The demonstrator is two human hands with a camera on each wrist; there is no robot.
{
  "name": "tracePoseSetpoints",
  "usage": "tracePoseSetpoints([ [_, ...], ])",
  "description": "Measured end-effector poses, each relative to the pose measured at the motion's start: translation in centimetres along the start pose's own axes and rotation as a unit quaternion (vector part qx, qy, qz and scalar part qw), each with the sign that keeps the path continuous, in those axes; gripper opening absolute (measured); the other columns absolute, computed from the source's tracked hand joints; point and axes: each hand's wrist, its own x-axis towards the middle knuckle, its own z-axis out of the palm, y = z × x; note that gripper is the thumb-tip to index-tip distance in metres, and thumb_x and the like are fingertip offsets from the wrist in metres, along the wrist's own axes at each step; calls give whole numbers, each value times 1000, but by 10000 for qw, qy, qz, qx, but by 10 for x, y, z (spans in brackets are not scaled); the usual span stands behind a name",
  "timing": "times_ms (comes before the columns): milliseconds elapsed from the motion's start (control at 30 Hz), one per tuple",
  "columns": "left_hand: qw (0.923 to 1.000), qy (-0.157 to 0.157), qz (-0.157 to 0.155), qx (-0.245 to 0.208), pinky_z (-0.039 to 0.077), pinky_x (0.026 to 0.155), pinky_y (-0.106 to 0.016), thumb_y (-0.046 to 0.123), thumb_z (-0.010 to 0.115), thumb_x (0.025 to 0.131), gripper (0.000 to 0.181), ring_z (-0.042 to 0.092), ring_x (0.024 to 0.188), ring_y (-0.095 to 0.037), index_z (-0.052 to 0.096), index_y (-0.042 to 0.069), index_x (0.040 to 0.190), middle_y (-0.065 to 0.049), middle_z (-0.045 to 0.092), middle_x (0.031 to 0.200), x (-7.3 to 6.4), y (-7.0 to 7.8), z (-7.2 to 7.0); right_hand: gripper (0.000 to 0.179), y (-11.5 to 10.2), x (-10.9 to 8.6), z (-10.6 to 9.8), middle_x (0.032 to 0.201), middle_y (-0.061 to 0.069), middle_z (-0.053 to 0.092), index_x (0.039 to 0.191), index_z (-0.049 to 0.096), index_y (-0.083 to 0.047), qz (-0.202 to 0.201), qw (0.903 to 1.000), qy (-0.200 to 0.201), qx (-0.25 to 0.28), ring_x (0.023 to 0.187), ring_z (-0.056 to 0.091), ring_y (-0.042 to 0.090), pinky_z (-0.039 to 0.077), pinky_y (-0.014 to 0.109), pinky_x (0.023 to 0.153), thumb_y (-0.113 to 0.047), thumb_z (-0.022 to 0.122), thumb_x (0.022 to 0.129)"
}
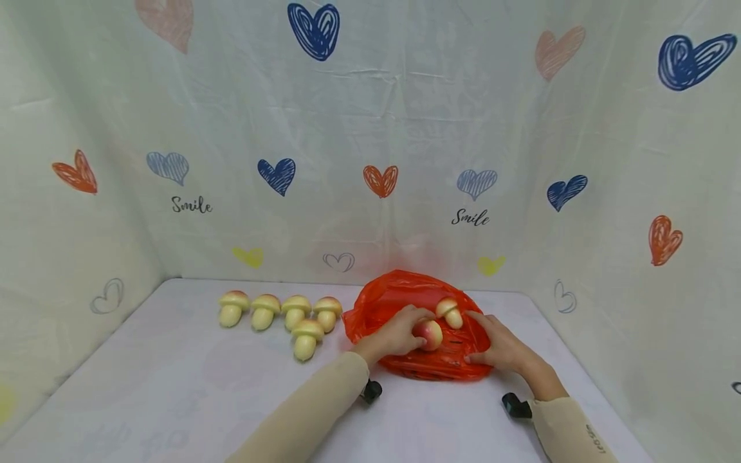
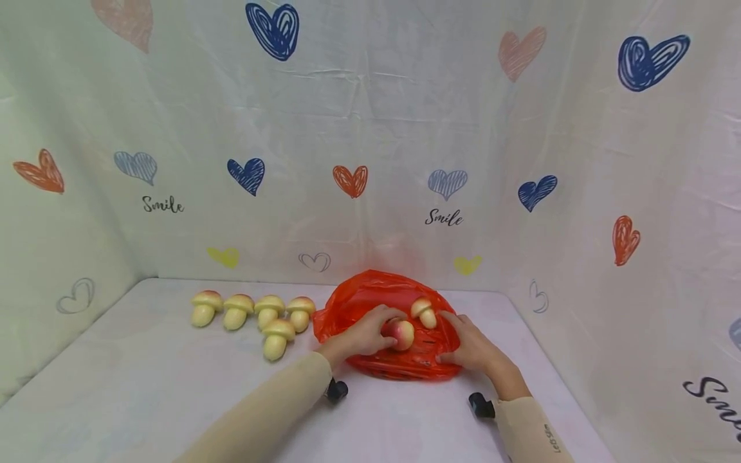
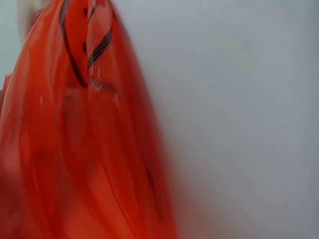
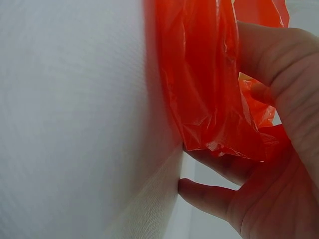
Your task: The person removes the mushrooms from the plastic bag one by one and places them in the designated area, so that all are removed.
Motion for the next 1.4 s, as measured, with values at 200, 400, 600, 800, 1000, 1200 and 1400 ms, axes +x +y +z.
tracePoseSetpoints([
  [200, 9991, 388, -186, -55, 47, 92, -29, 12, 69, 87, 43, 47, 104, -13, 58, 22, 127, 3, 48, 114, 3, -3, -6, 97, -1, 1, -2, 135, 18, 40, 147, 32, -16, 6, 10000, -1, 27, 121, 42, 39, 44, 61, 91, -43, 83, 69],
  [400, 9977, 664, -93, 31, 47, 89, -27, 20, 75, 84, 44, 46, 101, -14, 60, 16, 126, 2, 48, 109, 4, 2, -3, 98, 0, 2, -2, 136, 17, 40, 147, 32, -16, 2, 10000, -5, 6, 121, 42, 38, 44, 60, 91, -43, 83, 69],
  [600, 9958, 882, -205, 159, 47, 85, -25, 25, 79, 80, 47, 43, 101, -15, 62, 14, 122, 0, 47, 108, 6, 5, 5, 97, 1, 2, 1, 135, 18, 40, 147, 32, -15, 0, 10000, 1, -33, 120, 44, 38, 45, 60, 90, -42, 83, 69],
  [800, 9948, 990, -260, 2, 47, 79, -22, 18, 77, 82, 43, 42, 99, -16, 63, 13, 122, 0, 45, 107, 9, 3, 7, 97, -2, 2, 1, 135, 17, 41, 147, 32, -16, 17, 10000, -7, -1, 120, 44, 38, 45, 59, 91, -41, 83, 69],
  [1000, 9961, 859, -118, -178, 45, 75, -18, 12, 74, 83, 41, 42, 97, -14, 63, 12, 122, 2, 41, 102, 10, -5, 1, 97, -1, 1, 0, 135, 18, 40, 148, 32, -15, 72, 10000, -29, -40, 120, 43, 38, 44, 61, 91, -41, 83, 69],
  [1200, 9976, 673, 89, 116, 46, 90, -26, 5, 69, 84, 43, 45, 108, -17, 60, 13, 126, 1, 48, 116, 8, -13, -7, 98, 1, 1, 1, 136, 18, 39, 148, 31, -16, 110, 9999, -32, -45, 121, 43, 39, 44, 61, 90, -41, 83, 69],
  [1400, 9970, 736, 55, 239, 43, 98, -29, 11, 70, 86, 44, 45, 113, -17, 58, 14, 128, 0, 50, 122, 9, -15, -8, 98, 0, 0, 1, 136, 19, 39, 147, 31, -15, 74, 10000, -25, -40, 120, 43, 40, 44, 61, 90, -41, 83, 69],
])
